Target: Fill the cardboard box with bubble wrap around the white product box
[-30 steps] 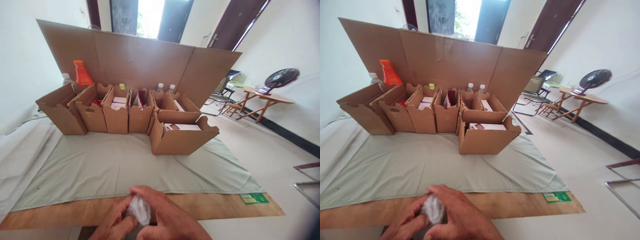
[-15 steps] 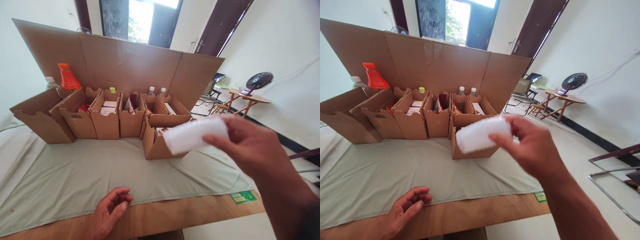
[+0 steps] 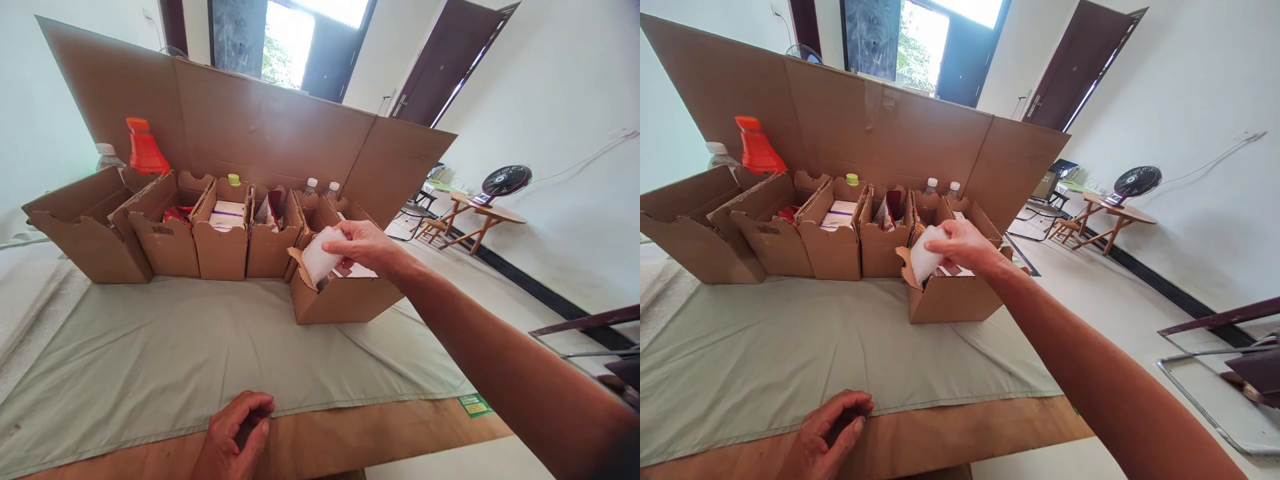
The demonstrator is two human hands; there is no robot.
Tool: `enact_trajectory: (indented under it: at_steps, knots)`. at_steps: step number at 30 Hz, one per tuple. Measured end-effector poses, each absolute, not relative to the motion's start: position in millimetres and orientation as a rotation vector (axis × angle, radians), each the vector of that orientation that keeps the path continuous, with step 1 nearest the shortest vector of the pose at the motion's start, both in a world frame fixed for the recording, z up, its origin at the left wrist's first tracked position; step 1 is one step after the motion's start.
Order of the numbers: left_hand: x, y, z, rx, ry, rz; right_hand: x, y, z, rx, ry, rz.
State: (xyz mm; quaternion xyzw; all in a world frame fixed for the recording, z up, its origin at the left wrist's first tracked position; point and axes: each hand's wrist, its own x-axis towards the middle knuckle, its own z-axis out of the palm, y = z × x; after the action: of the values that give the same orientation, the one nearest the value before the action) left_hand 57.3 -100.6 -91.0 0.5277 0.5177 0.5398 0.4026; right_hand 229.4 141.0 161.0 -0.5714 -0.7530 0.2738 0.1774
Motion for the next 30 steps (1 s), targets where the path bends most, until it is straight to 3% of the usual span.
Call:
enact_trajectory:
  at_steps: [7, 16, 23, 30]
  knots:
    - [59, -100, -90, 1.336, 1.277, 1.400, 245, 162, 162, -1.910, -2.223, 0.544]
    - [60, -100, -97, 1.343, 1.275, 1.410, 207, 145, 145, -1.963, -2.472, 0.115]
    - [60, -99, -98, 1.366, 1.295, 1.392, 214, 139, 175, -2.009, -2.646, 0.452]
    - [61, -98, -97, 1.349, 1.249, 1.417, 204, 151, 164, -1.947, -2.825, 0.486]
